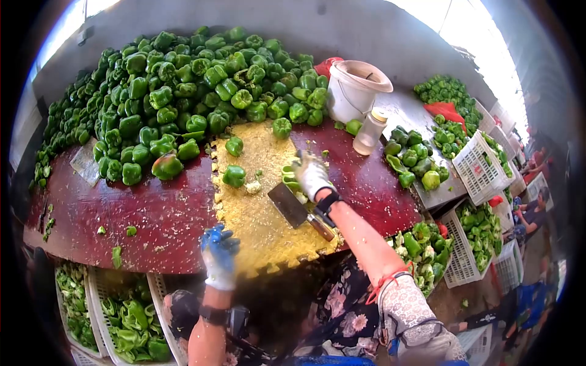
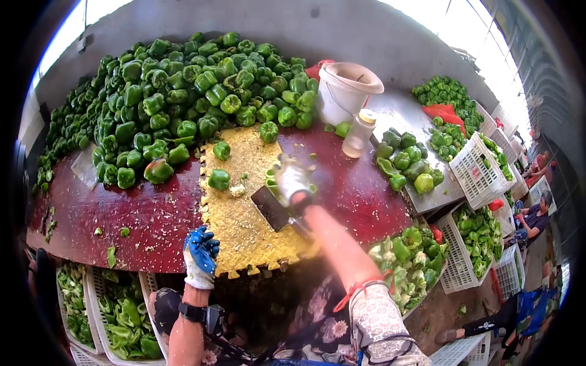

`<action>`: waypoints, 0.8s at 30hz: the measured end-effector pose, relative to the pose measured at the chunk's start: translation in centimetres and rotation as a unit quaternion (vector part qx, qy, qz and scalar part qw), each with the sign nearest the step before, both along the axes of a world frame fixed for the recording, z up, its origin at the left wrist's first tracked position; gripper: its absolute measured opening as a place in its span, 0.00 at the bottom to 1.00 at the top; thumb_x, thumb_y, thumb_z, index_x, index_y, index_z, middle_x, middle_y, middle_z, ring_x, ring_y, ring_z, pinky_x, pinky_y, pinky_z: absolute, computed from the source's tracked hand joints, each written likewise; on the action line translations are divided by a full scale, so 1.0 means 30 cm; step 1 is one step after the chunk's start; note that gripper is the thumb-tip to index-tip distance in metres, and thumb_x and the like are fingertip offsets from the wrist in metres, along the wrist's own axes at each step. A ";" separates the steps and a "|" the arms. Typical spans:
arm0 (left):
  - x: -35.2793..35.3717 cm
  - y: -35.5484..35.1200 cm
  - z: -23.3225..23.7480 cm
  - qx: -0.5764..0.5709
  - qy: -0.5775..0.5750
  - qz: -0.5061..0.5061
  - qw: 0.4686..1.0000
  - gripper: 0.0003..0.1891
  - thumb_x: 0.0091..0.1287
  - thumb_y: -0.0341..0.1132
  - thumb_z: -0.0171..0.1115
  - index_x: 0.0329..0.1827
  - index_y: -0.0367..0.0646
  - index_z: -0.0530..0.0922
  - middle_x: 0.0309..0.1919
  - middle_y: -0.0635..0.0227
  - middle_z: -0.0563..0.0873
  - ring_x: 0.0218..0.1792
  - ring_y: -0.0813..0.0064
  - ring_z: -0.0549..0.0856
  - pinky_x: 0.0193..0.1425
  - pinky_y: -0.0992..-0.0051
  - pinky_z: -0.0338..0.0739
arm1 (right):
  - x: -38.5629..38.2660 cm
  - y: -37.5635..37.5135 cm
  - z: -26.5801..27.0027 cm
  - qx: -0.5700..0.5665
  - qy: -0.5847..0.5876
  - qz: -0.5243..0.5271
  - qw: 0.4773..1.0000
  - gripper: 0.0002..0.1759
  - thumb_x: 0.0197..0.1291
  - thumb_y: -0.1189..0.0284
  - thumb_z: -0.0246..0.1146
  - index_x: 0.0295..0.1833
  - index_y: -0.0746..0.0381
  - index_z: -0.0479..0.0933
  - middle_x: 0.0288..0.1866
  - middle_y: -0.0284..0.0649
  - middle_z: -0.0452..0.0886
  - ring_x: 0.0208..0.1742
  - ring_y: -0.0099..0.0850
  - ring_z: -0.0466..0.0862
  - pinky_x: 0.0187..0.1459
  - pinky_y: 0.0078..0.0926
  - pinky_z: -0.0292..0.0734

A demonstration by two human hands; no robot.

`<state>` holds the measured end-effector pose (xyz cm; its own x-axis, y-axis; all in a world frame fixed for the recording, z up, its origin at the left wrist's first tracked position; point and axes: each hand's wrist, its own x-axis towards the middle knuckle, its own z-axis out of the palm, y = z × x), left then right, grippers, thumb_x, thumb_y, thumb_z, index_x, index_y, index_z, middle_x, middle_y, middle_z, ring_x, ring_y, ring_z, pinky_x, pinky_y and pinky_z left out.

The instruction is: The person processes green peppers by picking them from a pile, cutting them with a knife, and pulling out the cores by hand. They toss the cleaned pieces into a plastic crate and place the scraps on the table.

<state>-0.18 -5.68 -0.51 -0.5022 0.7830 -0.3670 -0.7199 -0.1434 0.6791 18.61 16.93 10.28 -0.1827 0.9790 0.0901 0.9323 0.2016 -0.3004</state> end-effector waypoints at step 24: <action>0.082 0.072 0.066 0.173 0.025 -0.015 0.984 0.30 0.74 0.53 0.59 0.74 0.49 0.66 0.65 0.63 0.74 0.58 0.66 0.80 0.59 0.60 0.81 | -0.114 -0.259 -0.134 -0.235 0.553 0.141 0.787 0.11 0.67 0.74 0.64 0.54 0.63 0.80 0.39 0.33 0.84 0.34 0.22 0.79 0.38 0.22 0.77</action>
